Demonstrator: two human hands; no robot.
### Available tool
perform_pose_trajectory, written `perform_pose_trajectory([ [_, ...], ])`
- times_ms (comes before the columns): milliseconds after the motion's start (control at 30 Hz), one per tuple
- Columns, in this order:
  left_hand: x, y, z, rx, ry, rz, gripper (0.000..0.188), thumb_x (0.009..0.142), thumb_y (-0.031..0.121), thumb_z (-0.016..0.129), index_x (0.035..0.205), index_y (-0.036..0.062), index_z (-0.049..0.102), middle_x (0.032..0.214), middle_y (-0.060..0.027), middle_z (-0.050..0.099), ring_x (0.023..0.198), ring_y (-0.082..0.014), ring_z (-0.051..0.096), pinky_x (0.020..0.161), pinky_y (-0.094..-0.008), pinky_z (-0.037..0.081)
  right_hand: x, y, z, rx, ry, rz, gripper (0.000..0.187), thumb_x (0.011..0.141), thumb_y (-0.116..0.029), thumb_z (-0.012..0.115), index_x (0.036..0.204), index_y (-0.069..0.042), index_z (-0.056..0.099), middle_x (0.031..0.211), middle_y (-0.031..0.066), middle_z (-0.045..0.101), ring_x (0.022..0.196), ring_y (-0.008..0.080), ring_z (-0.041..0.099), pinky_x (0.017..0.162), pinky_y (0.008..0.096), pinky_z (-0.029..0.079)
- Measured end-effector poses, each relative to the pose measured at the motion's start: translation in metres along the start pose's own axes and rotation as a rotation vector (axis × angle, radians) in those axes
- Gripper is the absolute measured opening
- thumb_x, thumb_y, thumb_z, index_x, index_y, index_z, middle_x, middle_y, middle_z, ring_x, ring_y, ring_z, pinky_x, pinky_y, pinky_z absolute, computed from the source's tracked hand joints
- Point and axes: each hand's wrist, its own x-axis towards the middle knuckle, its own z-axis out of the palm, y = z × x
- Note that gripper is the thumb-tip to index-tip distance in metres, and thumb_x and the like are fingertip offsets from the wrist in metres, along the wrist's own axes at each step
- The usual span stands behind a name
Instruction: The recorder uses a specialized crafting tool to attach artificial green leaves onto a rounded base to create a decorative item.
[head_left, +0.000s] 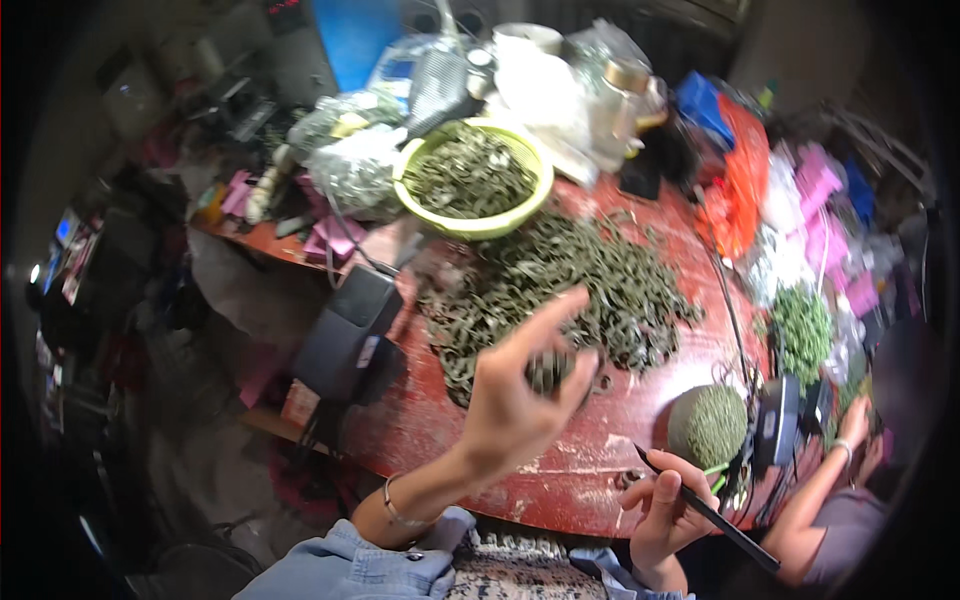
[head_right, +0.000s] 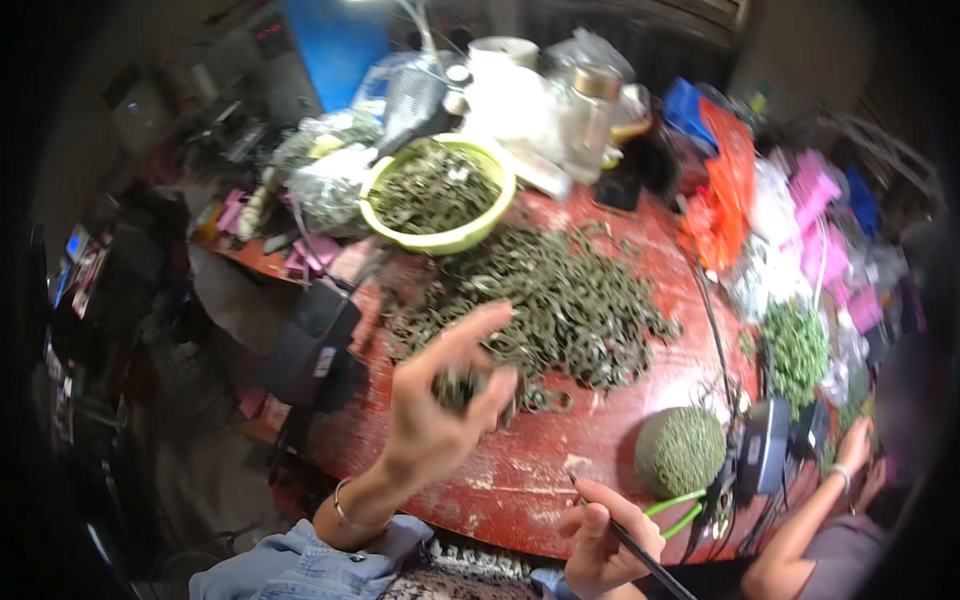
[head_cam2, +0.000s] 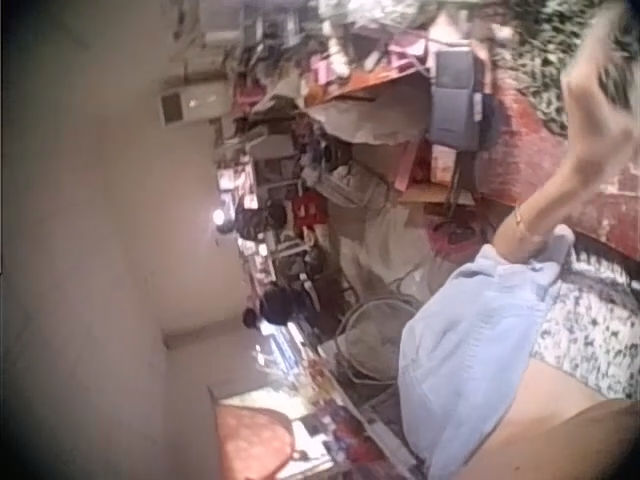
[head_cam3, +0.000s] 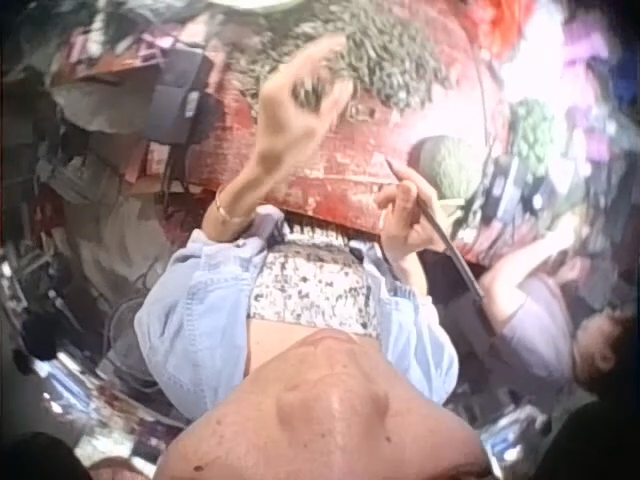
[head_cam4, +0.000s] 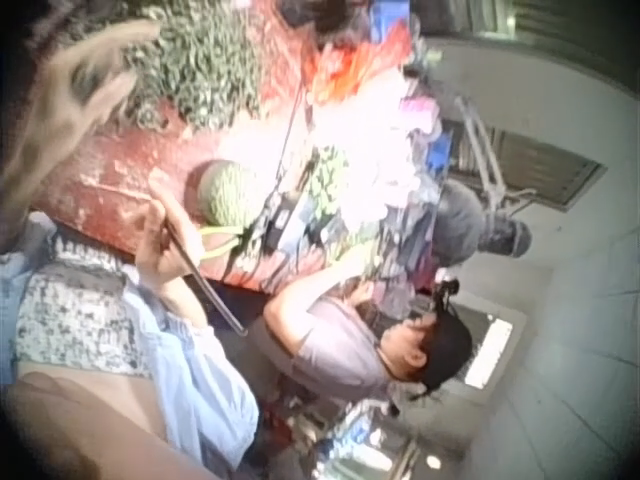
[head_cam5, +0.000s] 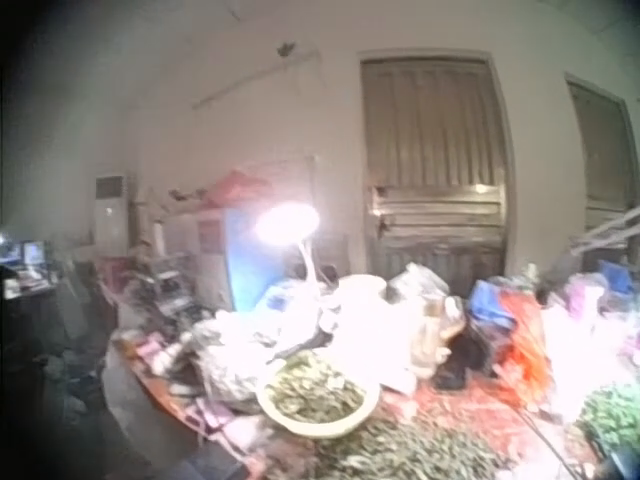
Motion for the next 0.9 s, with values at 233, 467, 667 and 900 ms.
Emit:
perform_pose_trajectory([
  [233, 0.148, -0.033, -0.041, 0.355, 0.512, -0.040, 0.058, 0.064, 0.015, 0.066, 0.116, -0.0035, 0.047, 0.082, -0.0122, 0.062, 0.053, -0.0135, 0.056, 0.049, -0.0236, 0.046, -0.011, 0.015, -0.012, 0.143, -0.047, 0.053, 0.031, 0.089, -0.027, 0.045, 0.086, 0.002, 0.054, 0.044, 0.0031, 0.051, 0.034, 0.0047, 0.043, 0.034, 0.0160, 0.023],
  [467, 0.231, -0.091, -0.073, 0.784, 0.335, -0.052, 0.064, 0.056, 0.021, 0.073, 0.111, -0.0022, 0.051, 0.098, -0.0157, 0.060, 0.087, -0.0205, 0.059, 0.078, -0.0282, 0.045, -0.004, 0.014, -0.020, 0.243, -0.146, 0.051, 0.028, 0.089, -0.023, 0.046, 0.090, 0.004, 0.052, 0.058, 0.0055, 0.053, 0.039, 0.0068, 0.046, 0.037, 0.0175, 0.030],
  [667, 0.217, -0.079, -0.066, 0.902, 0.340, -0.014, 0.056, 0.061, 0.025, 0.062, 0.113, 0.0049, 0.052, 0.108, -0.0146, 0.056, 0.104, -0.0266, 0.052, 0.088, -0.0312, 0.040, 0.045, 0.047, 0.009, -0.082, -0.266, -0.104, 0.017, 0.075, 0.004, 0.056, 0.091, -0.003, 0.059, 0.067, 0.0076, 0.054, 0.057, 0.0145, 0.054, 0.052, 0.0235, 0.041],
  [900, 0.140, 0.000, -0.029, 0.864, 0.235, 0.105, 0.020, 0.074, 0.029, 0.063, 0.075, 0.0094, 0.068, 0.068, -0.0056, 0.064, 0.064, -0.0125, 0.060, 0.062, -0.0255, 0.047, 0.053, 0.059, 0.047, -0.602, -0.420, -0.337, 0.027, 0.072, -0.025, 0.064, 0.073, -0.002, 0.049, 0.081, 0.0117, 0.047, 0.073, 0.0270, 0.052, 0.056, 0.0343, 0.045],
])
